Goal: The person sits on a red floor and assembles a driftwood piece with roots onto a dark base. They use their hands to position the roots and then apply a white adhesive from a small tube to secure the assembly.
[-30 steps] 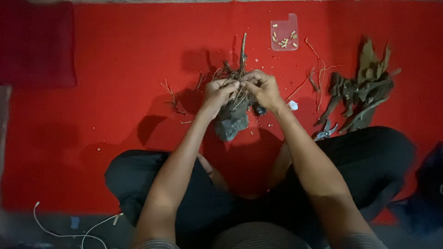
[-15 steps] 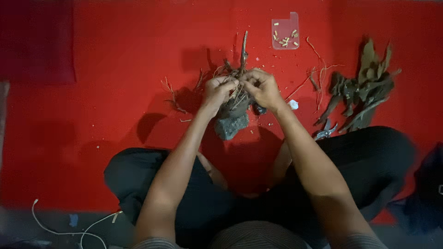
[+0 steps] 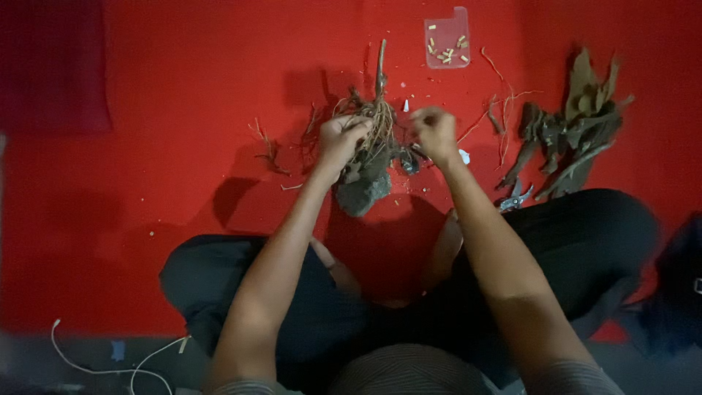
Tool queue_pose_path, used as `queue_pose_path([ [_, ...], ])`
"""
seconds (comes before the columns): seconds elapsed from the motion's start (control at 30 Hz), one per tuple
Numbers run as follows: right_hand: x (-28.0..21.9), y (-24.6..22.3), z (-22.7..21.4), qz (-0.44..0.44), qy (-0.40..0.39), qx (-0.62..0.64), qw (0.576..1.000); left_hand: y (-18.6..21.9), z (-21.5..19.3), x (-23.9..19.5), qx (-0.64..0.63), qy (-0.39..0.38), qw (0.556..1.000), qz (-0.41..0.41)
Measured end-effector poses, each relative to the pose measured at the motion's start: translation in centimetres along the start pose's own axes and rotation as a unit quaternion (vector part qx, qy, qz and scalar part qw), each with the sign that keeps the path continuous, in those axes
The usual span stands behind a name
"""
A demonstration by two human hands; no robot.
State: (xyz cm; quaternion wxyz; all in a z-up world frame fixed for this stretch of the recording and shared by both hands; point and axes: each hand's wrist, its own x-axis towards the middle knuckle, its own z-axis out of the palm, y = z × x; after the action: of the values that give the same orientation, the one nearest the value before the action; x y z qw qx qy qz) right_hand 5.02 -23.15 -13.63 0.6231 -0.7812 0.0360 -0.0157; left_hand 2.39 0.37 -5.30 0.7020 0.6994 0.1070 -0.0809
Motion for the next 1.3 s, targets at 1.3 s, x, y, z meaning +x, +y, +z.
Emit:
queue_pose_path([
  [1.3,-5.6,-4.7,2.7,0.263,-0.206,0.088,0.938,-0.2,-1.0,-3.5,0.192,-0.104,0.976,0.016],
])
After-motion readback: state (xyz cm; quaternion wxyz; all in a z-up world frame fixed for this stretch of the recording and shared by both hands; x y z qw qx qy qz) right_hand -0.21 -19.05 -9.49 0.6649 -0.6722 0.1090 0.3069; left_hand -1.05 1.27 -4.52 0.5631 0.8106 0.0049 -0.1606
